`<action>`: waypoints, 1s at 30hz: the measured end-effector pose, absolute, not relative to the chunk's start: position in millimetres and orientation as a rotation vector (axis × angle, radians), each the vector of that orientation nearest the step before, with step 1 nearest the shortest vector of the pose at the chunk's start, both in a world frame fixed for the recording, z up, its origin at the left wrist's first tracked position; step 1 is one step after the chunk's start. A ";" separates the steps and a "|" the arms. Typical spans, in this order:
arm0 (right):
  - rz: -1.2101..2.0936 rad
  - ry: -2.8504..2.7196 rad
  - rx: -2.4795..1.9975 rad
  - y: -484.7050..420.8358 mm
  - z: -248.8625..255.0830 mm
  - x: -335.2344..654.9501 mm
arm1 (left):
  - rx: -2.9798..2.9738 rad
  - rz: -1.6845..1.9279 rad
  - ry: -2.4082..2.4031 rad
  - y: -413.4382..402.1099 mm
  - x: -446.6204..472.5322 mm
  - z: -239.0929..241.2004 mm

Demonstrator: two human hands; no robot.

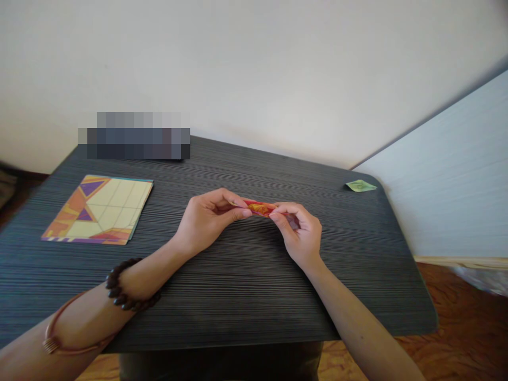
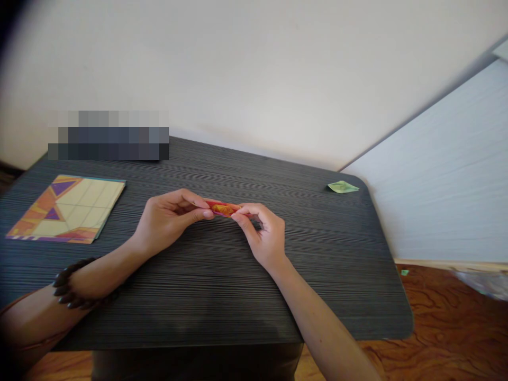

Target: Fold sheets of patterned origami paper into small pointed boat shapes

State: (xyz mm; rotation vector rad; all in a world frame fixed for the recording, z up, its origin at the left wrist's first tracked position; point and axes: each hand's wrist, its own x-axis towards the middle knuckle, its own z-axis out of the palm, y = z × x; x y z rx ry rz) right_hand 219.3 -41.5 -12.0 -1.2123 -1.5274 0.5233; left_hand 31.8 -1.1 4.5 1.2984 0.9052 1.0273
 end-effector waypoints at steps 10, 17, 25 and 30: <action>0.371 -1.536 -1.234 -44.4 -7.5 221.0 | 1.257 1.057 0.869 -2.3 31.8 4.0; 0.590 -1.422 -1.171 -42.1 -16.1 221.4 | 1.286 0.945 0.815 1.8 26.8 3.1; 0.686 -1.393 -1.096 -38.3 -18.4 223.8 | 1.369 0.973 0.835 2.7 24.5 1.0; 0.638 -1.423 -1.068 -37.2 -16.9 223.8 | 1.383 0.975 0.829 3.6 24.9 2.1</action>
